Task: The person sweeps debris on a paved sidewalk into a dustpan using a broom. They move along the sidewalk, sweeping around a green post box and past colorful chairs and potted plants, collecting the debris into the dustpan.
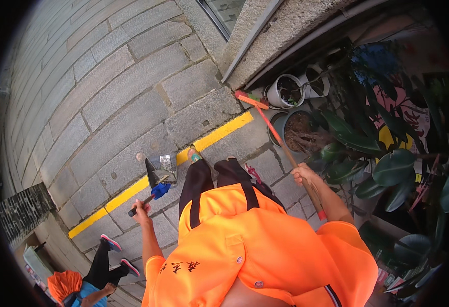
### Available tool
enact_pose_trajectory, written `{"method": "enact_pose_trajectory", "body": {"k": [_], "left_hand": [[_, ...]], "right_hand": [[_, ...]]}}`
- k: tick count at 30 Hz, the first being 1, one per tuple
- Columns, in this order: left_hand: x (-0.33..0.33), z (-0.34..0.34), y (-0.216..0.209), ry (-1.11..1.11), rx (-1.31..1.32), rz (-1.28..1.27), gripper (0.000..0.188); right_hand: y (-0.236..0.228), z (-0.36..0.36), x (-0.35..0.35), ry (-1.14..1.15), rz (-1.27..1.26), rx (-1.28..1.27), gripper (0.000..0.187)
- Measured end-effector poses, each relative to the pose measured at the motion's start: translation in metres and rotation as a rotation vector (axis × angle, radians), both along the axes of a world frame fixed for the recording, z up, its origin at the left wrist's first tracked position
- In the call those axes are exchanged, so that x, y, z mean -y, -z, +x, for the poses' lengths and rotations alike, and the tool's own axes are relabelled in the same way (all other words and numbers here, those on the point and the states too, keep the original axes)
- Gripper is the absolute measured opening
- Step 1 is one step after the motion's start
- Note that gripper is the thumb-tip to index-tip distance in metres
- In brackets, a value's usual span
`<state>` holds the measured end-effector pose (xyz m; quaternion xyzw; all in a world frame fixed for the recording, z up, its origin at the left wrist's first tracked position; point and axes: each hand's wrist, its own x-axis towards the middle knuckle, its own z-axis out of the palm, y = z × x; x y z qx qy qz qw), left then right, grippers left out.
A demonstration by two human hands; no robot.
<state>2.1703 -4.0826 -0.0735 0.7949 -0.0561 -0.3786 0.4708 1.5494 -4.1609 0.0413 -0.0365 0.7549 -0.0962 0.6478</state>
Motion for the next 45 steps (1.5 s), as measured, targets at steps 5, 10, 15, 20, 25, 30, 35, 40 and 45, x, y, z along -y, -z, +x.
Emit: {"method": "enact_pose_trajectory", "body": {"k": [5, 10, 15, 20, 25, 30, 35, 40, 45], "left_hand": [[0.036, -0.02, -0.011, 0.056, -0.028, -0.037, 0.022], [0.062, -0.043, -0.012, 0.172, -0.051, -0.066, 0.02], [0.1, -0.077, -0.015, 0.36, -0.073, -0.096, 0.021], [0.114, -0.114, -0.022, 0.439, -0.099, -0.146, 0.02], [0.125, -0.143, -0.031, 0.542, -0.129, -0.132, 0.019], [0.136, -0.17, -0.04, 0.598, -0.152, -0.094, 0.02], [0.146, -0.2, -0.032, 0.707, -0.118, -0.044, 0.019], [0.155, -0.23, -0.036, 0.823, -0.069, -0.03, 0.02], [0.153, -0.235, -0.032, 0.798, -0.075, -0.051, 0.02]], "right_hand": [[-0.024, -0.009, -0.022, 0.12, -0.031, 0.183, 0.017], [-0.05, -0.023, -0.029, 0.162, -0.118, 0.21, 0.015], [-0.045, -0.031, -0.038, 0.057, -0.167, 0.134, 0.013], [-0.036, -0.042, -0.055, -0.036, -0.167, 0.007, 0.014], [0.009, -0.055, -0.075, 0.169, -0.099, 0.226, 0.01], [-0.029, -0.062, -0.1, 0.117, -0.149, 0.273, 0.008], [-0.015, -0.081, -0.114, -0.073, -0.254, 0.129, 0.007], [0.016, -0.081, -0.091, 0.128, -0.183, 0.196, 0.009], [-0.018, -0.104, -0.111, 0.134, -0.199, 0.26, 0.008]]}}
